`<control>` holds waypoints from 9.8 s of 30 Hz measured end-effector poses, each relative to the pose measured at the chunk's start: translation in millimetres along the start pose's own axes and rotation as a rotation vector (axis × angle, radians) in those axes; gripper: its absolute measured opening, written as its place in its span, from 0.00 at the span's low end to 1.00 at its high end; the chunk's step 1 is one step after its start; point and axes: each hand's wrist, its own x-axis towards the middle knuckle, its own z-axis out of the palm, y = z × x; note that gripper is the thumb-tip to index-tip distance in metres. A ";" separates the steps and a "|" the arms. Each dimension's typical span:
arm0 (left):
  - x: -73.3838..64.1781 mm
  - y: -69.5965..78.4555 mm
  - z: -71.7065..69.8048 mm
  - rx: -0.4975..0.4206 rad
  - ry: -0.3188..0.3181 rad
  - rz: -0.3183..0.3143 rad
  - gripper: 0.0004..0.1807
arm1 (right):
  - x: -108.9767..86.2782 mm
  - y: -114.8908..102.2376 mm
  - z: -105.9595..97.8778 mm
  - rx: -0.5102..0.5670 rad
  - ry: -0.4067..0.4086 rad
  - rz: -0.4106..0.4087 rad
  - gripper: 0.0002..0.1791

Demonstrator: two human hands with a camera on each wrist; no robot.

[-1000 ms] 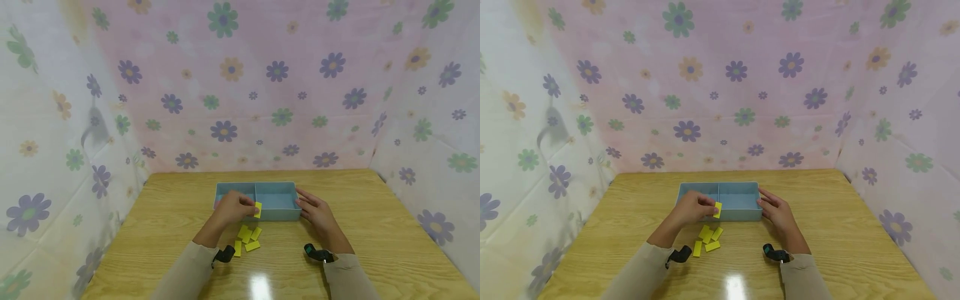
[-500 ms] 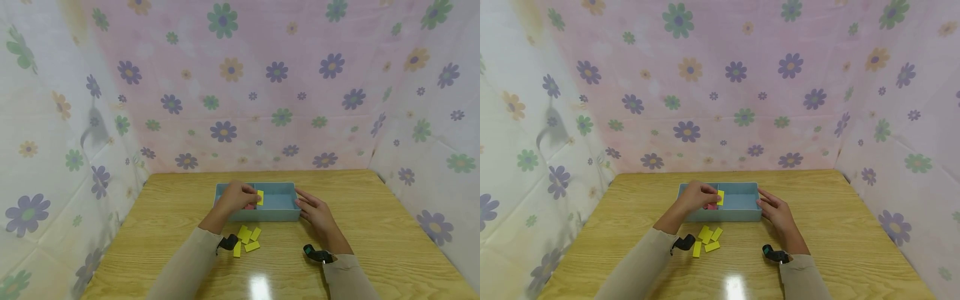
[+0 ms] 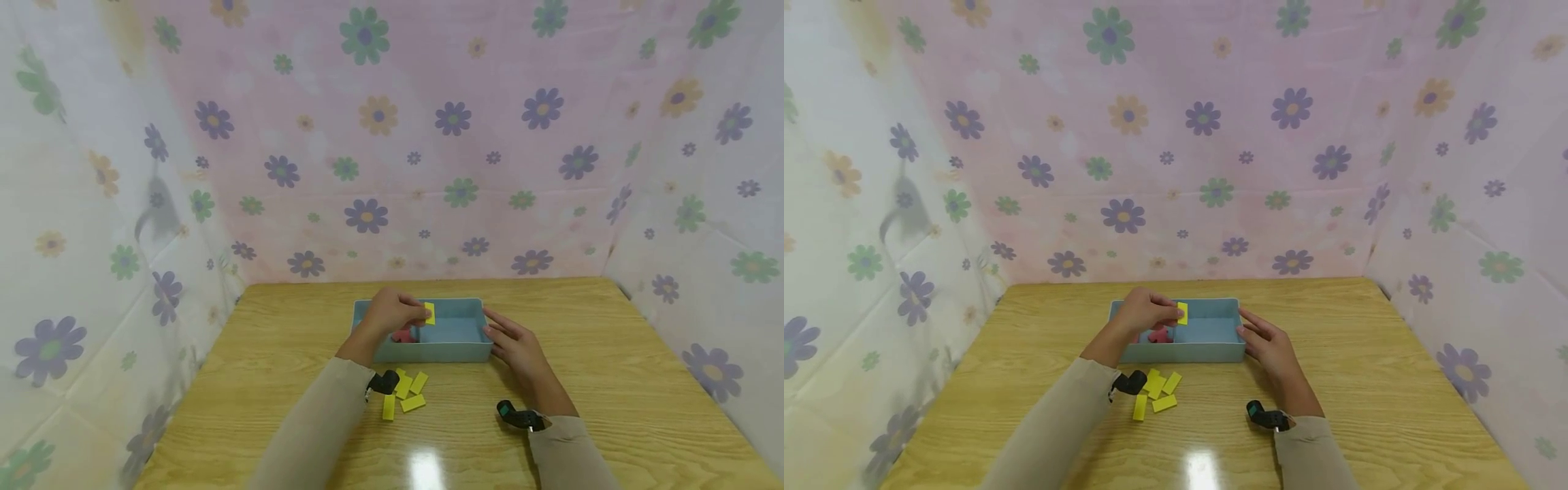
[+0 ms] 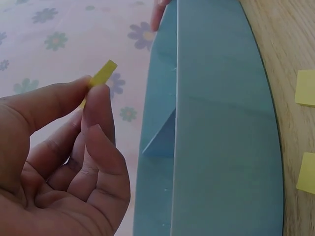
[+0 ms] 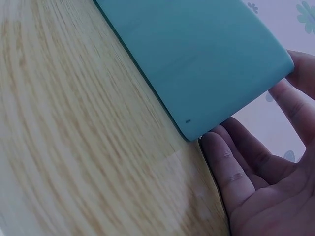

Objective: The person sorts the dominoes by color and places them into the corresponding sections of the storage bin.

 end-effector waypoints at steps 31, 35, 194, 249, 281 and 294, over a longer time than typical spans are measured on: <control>15.8 6.0 9.4 0.051 0.006 -0.086 0.06 | 2.4 1.5 -5.7 0.014 0.001 -0.003 0.38; 17.4 7.8 9.5 0.080 0.012 -0.068 0.07 | 2.5 0.5 -6.3 0.012 0.004 -0.010 0.37; -89.5 -90.5 -9.3 0.292 -0.157 0.030 0.12 | 2.4 0.2 -1.2 0.033 -0.008 0.007 0.36; -77.7 -76.2 -3.5 0.337 -0.112 0.033 0.07 | 3.5 4.7 -3.9 0.024 -0.011 -0.010 0.37; -53.0 -35.8 3.8 0.052 -0.002 0.097 0.07 | 1.4 0.8 -2.1 0.032 -0.015 -0.016 0.36; -33.0 -22.4 11.3 -0.090 0.014 0.060 0.09 | 0.7 1.0 -2.0 0.045 -0.019 0.005 0.37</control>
